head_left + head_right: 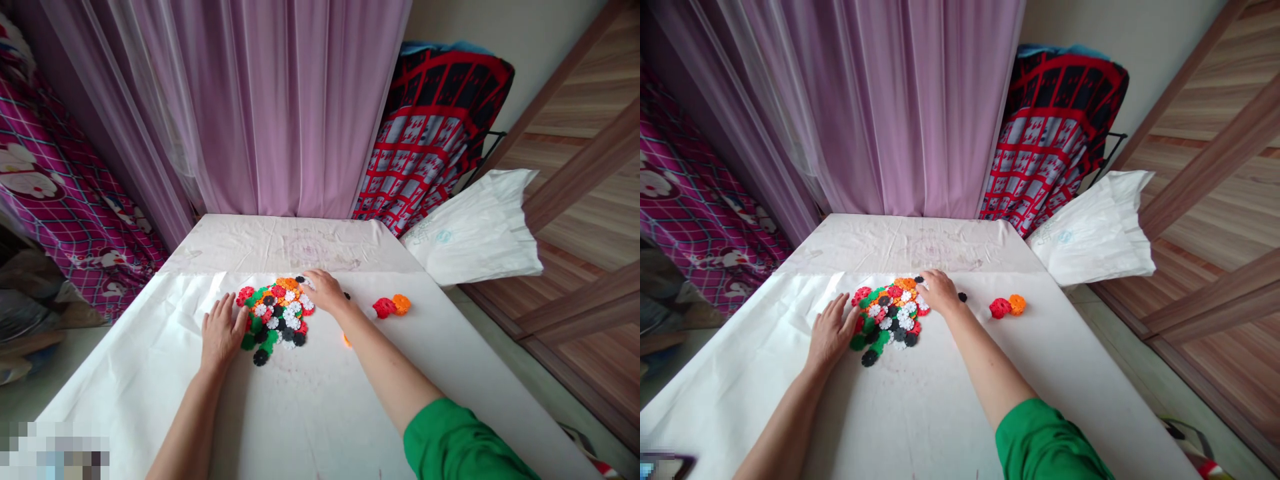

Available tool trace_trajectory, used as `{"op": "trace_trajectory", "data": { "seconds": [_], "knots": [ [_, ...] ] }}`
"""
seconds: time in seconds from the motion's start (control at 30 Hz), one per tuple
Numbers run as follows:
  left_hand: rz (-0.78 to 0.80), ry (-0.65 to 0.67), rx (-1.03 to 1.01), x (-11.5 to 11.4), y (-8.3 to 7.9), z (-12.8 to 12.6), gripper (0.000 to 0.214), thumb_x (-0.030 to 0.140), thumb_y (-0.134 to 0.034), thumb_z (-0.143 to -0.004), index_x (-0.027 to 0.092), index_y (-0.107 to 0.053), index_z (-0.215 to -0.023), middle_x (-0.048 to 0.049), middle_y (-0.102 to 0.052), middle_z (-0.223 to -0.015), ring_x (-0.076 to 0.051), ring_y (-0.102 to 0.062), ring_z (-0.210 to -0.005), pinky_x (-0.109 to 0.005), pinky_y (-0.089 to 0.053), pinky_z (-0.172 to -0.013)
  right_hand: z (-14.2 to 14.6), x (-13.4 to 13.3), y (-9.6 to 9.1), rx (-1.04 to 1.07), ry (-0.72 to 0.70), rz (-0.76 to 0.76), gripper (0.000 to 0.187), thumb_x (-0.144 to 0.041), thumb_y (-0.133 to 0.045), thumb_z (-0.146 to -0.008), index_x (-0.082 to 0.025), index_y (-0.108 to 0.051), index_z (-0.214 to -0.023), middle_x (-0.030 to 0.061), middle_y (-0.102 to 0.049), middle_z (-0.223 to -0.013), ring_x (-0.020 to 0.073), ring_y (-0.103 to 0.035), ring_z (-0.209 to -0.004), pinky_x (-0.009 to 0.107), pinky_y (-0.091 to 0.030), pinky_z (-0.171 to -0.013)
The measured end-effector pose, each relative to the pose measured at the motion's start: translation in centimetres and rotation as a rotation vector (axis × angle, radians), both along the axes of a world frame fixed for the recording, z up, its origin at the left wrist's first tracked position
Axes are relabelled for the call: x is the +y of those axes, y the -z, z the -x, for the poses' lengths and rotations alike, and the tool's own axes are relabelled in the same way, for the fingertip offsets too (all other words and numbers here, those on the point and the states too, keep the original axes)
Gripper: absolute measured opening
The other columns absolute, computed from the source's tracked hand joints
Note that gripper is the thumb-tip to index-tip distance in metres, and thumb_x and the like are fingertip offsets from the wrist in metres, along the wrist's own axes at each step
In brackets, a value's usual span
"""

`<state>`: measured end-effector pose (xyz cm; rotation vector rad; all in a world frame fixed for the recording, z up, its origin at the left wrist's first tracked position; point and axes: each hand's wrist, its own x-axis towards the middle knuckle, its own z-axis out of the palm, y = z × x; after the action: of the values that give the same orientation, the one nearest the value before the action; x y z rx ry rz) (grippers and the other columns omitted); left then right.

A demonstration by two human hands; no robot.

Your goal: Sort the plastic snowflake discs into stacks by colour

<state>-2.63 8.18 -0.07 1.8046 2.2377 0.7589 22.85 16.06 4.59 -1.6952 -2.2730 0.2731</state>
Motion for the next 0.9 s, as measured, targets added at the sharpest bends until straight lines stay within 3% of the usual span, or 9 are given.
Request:
{"op": "trace_trajectory", "data": {
  "seconds": [0.13, 0.23, 0.37, 0.53, 0.73, 0.9],
  "knots": [
    [0.116, 0.195, 0.095, 3.1, -0.4, -1.2, 0.062, 0.053, -0.035, -0.095, 0.024, -0.043, -0.149, -0.0096, -0.038, -0.158, -0.03, -0.03, -0.148, -0.055, -0.019, -0.119, 4.0, 0.2, 1.3, -0.035, -0.009, 0.093, 0.05, -0.055, -0.049, -0.094, -0.032, -0.053, -0.139, 0.0078, -0.052, -0.144, 0.0266, -0.046, -0.132, 0.045, -0.036, -0.107],
    [0.1, 0.317, 0.199, 3.4, -0.4, -2.3, 0.06, 0.055, -0.04, -0.093, 0.029, -0.046, -0.147, -0.0087, -0.039, -0.158, -0.031, -0.029, -0.148, -0.057, -0.018, -0.119, 5.7, -0.9, 2.6, -0.036, -0.009, 0.097, 0.053, -0.058, -0.044, -0.095, -0.036, -0.048, -0.143, 0.0071, -0.045, -0.152, 0.0316, -0.036, -0.139, 0.058, -0.027, -0.111],
    [0.085, 0.41, 0.249, 1.5, -0.2, -3.3, 0.061, 0.055, -0.039, -0.094, 0.029, -0.042, -0.149, -0.0078, -0.039, -0.158, -0.03, -0.027, -0.149, -0.056, -0.021, -0.119, 6.1, -3.3, 3.8, 0.02, -0.006, 0.02, 0.052, -0.052, -0.043, -0.098, -0.036, -0.044, -0.146, 0.005, -0.044, -0.154, 0.0302, -0.035, -0.14, 0.058, -0.022, -0.113],
    [0.078, 0.424, 0.264, -1.8, 0.2, -4.3, 0.061, 0.053, -0.038, -0.095, 0.028, -0.039, -0.151, -0.0098, -0.039, -0.158, -0.031, -0.03, -0.148, -0.058, -0.022, -0.118, 5.3, -6.6, 4.6, 0.072, -0.009, -0.054, 0.046, -0.042, -0.044, -0.099, -0.034, -0.049, -0.143, 0.0031, -0.046, -0.153, 0.0278, -0.035, -0.141, 0.053, -0.019, -0.118],
    [0.053, 0.464, 0.284, -4.5, 0.5, -5.2, 0.062, 0.057, -0.038, -0.095, 0.029, -0.04, -0.15, -0.0087, -0.038, -0.159, -0.033, -0.026, -0.149, -0.06, -0.025, -0.117, 4.5, -8.7, 6.5, 0.273, -0.032, -0.329, 0.037, -0.029, -0.053, -0.092, -0.023, -0.065, -0.126, 0.0093, -0.061, -0.136, 0.0269, -0.048, -0.129, 0.046, -0.038, -0.111],
    [-0.021, 0.536, 0.221, -6.4, 1.4, -4.1, 0.049, 0.051, -0.034, -0.098, 0.033, -0.055, -0.139, -0.0048, -0.041, -0.157, -0.03, -0.028, -0.149, -0.059, -0.025, -0.117, 3.8, -10.9, 7.1, 0.474, 0.056, -0.55, 0.027, -0.023, -0.046, -0.094, -0.02, -0.073, -0.101, 0.0103, -0.069, -0.116, 0.0238, -0.059, -0.113, 0.04, -0.047, -0.1]
  ]
}}
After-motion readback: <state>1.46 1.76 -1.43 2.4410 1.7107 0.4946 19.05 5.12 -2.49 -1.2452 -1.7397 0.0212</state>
